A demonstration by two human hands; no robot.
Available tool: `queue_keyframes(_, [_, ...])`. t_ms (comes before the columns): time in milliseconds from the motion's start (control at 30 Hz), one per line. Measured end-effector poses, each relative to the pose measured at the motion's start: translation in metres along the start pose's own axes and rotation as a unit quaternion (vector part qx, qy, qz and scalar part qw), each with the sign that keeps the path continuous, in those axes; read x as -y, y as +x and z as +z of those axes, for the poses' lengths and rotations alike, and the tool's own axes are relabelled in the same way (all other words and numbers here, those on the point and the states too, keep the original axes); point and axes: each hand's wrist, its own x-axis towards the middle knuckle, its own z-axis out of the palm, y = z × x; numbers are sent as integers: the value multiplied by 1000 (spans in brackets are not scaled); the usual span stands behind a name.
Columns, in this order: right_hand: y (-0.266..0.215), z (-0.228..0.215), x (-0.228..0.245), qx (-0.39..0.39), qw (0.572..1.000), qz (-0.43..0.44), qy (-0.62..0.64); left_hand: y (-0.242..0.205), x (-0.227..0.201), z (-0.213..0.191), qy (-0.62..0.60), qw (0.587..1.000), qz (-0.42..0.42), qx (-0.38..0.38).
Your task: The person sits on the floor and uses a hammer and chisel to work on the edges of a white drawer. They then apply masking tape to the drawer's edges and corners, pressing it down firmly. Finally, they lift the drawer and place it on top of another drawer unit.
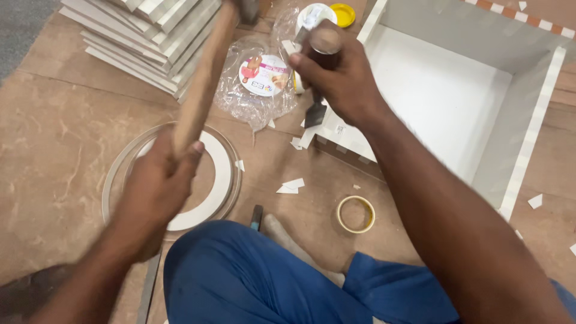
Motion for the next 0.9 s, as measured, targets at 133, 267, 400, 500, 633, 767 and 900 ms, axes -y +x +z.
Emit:
queue_keyframes(133, [11, -53, 17, -232, 935, -83, 254, 60, 81, 42, 117, 992, 12, -36])
queue_keyframes(267, [-40, -91, 76, -107, 985, -58, 119, 100, 141, 73, 181, 981, 50, -49])
queue_keyframes(400, [-105, -54, 76, -47, 990, 105, -77, 130, 158, 100, 310, 926, 198, -88])
queue_keyframes(500, [-131, -12, 28, 7, 879, 400, -259, 183, 137, 141, 103, 964, 243, 44])
queue_keyframes(633, [-159, 9, -31, 63, 867, 375, -323, 226, 91, 214, -197, 942, 58, 266])
queue_keyframes(767, [-182, 14, -71, 88, 865, 340, -358, 246, 73, 244, -261, 918, -22, 297])
queue_keyframes(900, [-190, 17, -80, 111, 846, 268, -447, 245, 84, 216, -173, 968, -13, 179])
